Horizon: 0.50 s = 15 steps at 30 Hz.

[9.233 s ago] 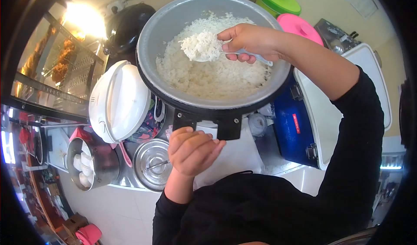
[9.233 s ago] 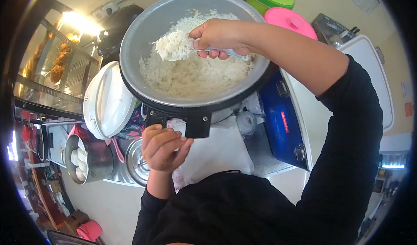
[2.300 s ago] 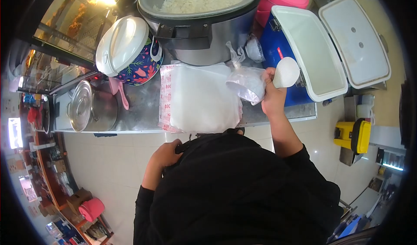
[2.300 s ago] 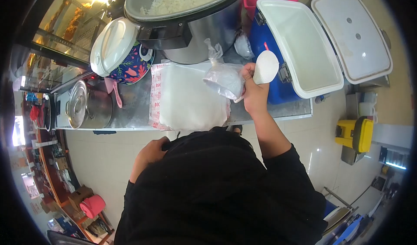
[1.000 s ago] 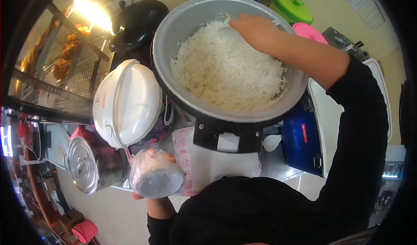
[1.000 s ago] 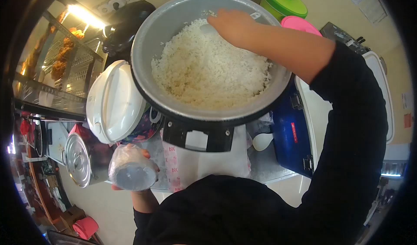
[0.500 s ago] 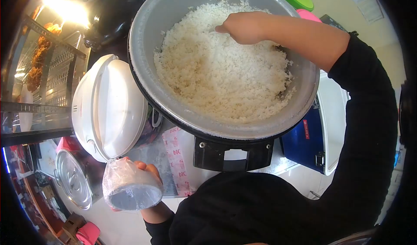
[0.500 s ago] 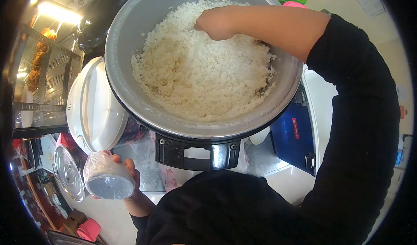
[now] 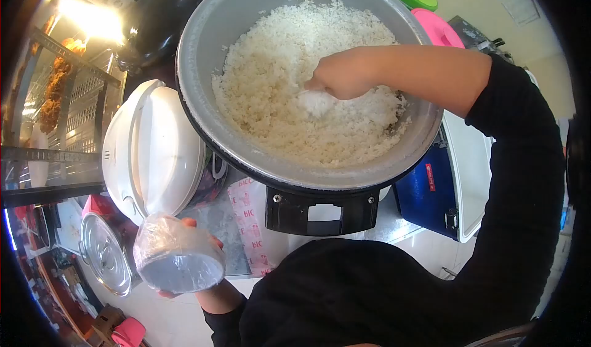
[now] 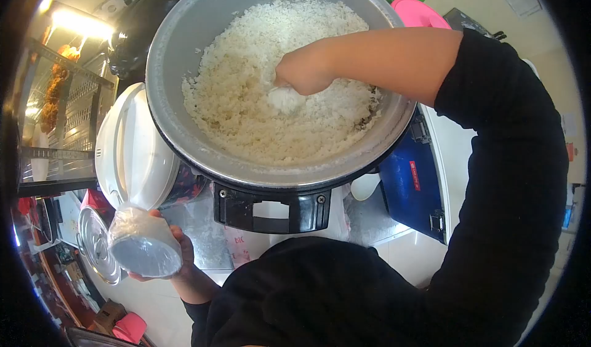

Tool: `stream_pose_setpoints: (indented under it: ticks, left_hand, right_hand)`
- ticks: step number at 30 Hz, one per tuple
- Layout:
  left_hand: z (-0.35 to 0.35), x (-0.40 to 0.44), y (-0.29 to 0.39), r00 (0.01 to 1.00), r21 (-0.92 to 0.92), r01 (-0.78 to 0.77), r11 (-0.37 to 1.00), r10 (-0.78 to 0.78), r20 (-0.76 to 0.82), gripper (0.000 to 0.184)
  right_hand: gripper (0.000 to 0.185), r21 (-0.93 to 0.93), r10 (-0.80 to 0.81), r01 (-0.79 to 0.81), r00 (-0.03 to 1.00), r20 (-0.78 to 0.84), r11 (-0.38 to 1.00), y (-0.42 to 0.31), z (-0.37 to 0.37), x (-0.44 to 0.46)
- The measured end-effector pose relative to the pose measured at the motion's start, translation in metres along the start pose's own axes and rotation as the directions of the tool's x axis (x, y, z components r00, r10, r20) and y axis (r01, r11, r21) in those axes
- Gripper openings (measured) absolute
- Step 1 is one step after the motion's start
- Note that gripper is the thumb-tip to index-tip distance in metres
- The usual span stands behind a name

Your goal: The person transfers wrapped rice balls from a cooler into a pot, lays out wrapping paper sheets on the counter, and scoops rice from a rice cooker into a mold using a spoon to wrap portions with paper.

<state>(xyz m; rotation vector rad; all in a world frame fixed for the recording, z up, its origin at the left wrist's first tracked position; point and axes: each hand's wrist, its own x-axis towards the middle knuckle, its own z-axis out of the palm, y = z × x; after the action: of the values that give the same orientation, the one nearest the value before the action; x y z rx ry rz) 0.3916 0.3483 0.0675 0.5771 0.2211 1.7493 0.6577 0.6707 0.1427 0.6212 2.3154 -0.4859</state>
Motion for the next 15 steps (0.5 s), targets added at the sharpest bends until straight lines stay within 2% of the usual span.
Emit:
stream_pose_setpoints:
  ticks: [2, 4, 7, 9, 10, 13, 15]
  left_hand:
    - [0.01, 0.009, -0.004, 0.998, 0.055, -0.051, 0.997, 0.052, -0.029, 0.098]
    - [0.024, 0.018, -0.004, 0.981, 0.146, -0.083, 0.986, 0.106, -0.164, 0.095]
    - [0.044, 0.035, -0.003, 0.936, 0.268, -0.107, 0.958, 0.188, -0.297, 0.09]
    - [0.069, 0.054, -0.01, 0.876, 0.331, -0.176, 0.927, 0.301, -0.377, 0.089]
    - [0.068, 0.055, -0.007, 0.917, 0.345, -0.127, 0.93, 0.243, -0.317, 0.082]
    - [0.1, 0.085, -0.011, 0.913, 0.289, -0.044, 0.956, 0.156, -0.377, 0.073]
    - [0.116, 0.103, -0.013, 0.942, 0.376, 0.066, 0.924, 0.067, -0.33, 0.067]
  right_hand:
    - [0.048, 0.084, -0.051, 0.05, 0.999, 0.006, 0.995, -0.005, 0.0, -0.003]
    - [0.046, 0.181, -0.105, 0.108, 0.994, -0.028, 0.977, -0.005, 0.009, -0.008]
    - [0.044, 0.472, -0.059, -0.007, 0.991, 0.124, 0.882, 0.009, 0.008, -0.009]
    - [0.044, 0.605, -0.017, -0.082, 0.988, 0.157, 0.792, 0.004, -0.005, -0.028]
    - [0.044, 0.666, 0.0, -0.119, 0.984, 0.175, 0.736, 0.0, -0.012, -0.039]
    - [0.046, 0.697, 0.067, -0.145, 0.988, 0.138, 0.702, 0.001, -0.022, -0.066]
    - [0.046, 0.695, 0.116, -0.133, 0.991, 0.072, 0.707, -0.002, -0.034, -0.096]
